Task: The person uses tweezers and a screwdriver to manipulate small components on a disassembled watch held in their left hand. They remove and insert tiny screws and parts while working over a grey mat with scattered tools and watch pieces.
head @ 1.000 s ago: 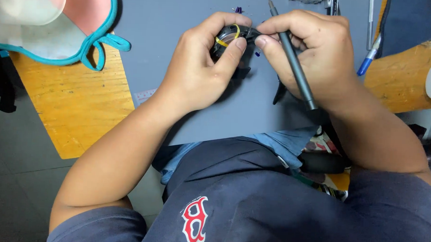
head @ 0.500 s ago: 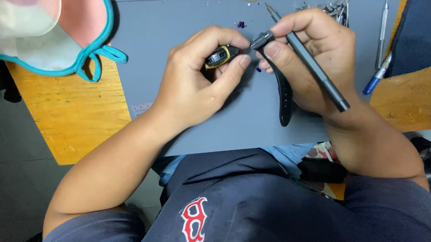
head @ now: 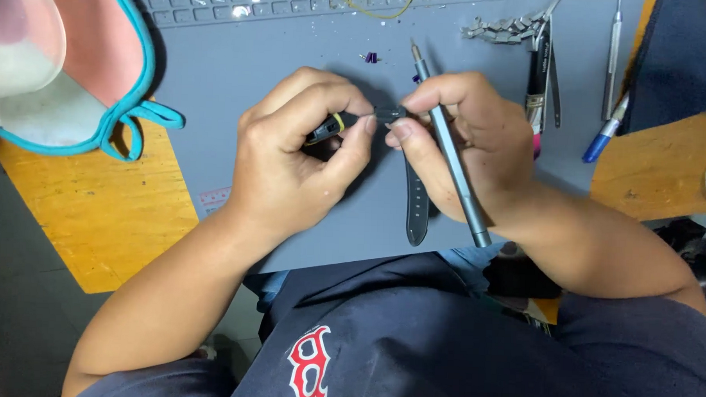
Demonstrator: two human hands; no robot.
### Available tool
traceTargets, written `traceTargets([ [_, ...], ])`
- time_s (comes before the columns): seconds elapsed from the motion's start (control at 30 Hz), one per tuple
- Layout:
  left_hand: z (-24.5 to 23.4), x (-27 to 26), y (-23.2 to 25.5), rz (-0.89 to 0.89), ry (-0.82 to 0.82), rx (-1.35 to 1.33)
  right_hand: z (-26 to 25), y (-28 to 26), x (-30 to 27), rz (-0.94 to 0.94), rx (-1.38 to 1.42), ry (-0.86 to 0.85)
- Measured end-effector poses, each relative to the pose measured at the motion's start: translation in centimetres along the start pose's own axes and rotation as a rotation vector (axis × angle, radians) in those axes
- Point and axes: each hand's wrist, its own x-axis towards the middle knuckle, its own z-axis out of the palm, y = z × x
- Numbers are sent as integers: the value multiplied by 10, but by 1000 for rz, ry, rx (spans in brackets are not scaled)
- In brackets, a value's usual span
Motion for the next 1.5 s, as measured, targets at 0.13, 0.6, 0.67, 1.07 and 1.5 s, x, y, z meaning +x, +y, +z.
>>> traceTargets([
  [0.13,1,0,0,12,-2,8,0,-3,2,85,116,-19],
  [0.6,-4,6,-7,-31,-62,297,-53,7,15,-154,-421,-146],
  [0.67,-4,6,-9,-27,-56,354,-54,12,15,-128,-527,-218],
  [1.07,-5,6,-7,-105,-85,397,-68,2,-2,-147,-814,-332],
  [1.5,-11,3,0,-618,-20,-783,-92,32,-39,29,-995,-254],
])
